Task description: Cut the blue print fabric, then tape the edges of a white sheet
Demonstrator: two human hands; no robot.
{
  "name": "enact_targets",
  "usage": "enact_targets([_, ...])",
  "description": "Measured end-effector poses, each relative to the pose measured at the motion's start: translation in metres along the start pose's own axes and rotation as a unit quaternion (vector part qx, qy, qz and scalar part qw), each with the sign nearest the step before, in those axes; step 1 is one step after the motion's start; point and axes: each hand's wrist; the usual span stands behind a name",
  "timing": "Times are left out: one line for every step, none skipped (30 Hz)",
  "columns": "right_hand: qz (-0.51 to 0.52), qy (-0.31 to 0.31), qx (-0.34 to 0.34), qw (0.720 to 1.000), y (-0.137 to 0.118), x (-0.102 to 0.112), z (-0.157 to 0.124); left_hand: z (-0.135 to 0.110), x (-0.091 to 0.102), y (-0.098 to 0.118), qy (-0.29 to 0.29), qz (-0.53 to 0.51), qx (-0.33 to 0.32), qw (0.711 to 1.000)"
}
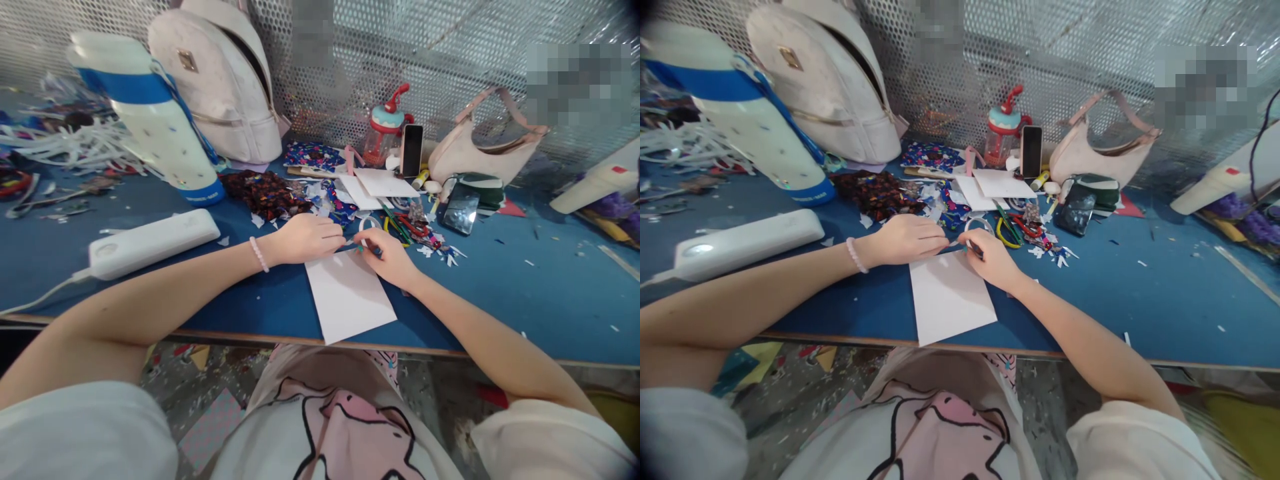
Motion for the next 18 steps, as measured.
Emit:
enact_targets([0.005,0.001,0.001,1.0,0.001,0.0,0.0,0.0,0.001,0.001,0.01,-0.012,0.008,1.0])
enact_targets([0.015,0.003,-0.002,1.0,0.001,0.0,-0.001,0.0,0.001,0.002,0.021,-0.03,0.02,0.999])
enact_targets([0.033,0.003,-0.011,0.999,0.001,0.001,-0.001,0.001,0.001,0.003,0.03,-0.053,0.039,0.997])
enact_targets([0.056,0.002,-0.025,0.998,0.001,0.001,-0.002,0.001,0.001,0.004,0.039,-0.081,0.061,0.994])
enact_targets([0.081,0.0,-0.039,0.996,0.001,0.002,-0.002,0.001,0.002,0.004,0.049,-0.112,0.084,0.989])
enact_targets([0.103,-0.001,-0.051,0.993,0.001,0.002,-0.003,0.002,0.003,0.004,0.058,-0.143,0.104,0.983])
enact_targets([0.116,-0.001,-0.058,0.992,0.0,0.003,-0.003,0.003,0.004,0.005,0.068,-0.174,0.123,0.975])
enact_targets([0.12,0.0,-0.06,0.991,0.0,0.003,-0.004,0.004,0.005,0.005,0.082,-0.202,0.143,0.965])
enact_targets([0.116,0.0,-0.061,0.991,-0.001,0.004,-0.004,0.005,0.006,0.005,0.096,-0.227,0.164,0.955])
enact_targets([0.109,-0.001,-0.064,0.992,-0.001,0.005,-0.004,0.006,0.008,0.005,0.11,-0.249,0.184,0.944])
enact_targets([0.1,-0.002,-0.068,0.993,-0.001,0.005,-0.004,0.006,0.009,0.005,0.123,-0.267,0.202,0.934])
enact_targets([0.092,-0.003,-0.074,0.993,0.0,0.006,-0.004,0.007,0.01,0.005,0.132,-0.282,0.218,0.925])
enact_targets([0.082,-0.002,-0.08,0.993,0.001,0.007,-0.003,0.008,0.01,0.006,0.137,-0.295,0.231,0.917])
enact_targets([0.066,0.002,-0.085,0.994,0.002,0.009,-0.003,0.008,0.011,0.006,0.14,-0.305,0.24,0.911])
enact_targets([0.041,0.008,-0.088,0.995,0.004,0.01,-0.002,0.008,0.011,0.006,0.141,-0.313,0.246,0.907])
enact_targets([0.006,0.017,-0.093,0.995,0.006,0.012,-0.001,0.008,0.011,0.007,0.14,-0.319,0.252,0.903])
enact_targets([-0.037,0.024,-0.102,0.994,0.008,0.014,0.0,0.008,0.011,0.007,0.14,-0.324,0.258,0.899])
enact_targets([-0.085,0.031,-0.115,0.989,0.009,0.017,0.001,0.008,0.01,0.007,0.142,-0.327,0.262,0.897])
Point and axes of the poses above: each hand's wrist, its own z-axis towards the middle knuckle, its own x-axis out of the back of the hand, y = z × x, and after that the axes turned 7 degrees about -y, right-handed
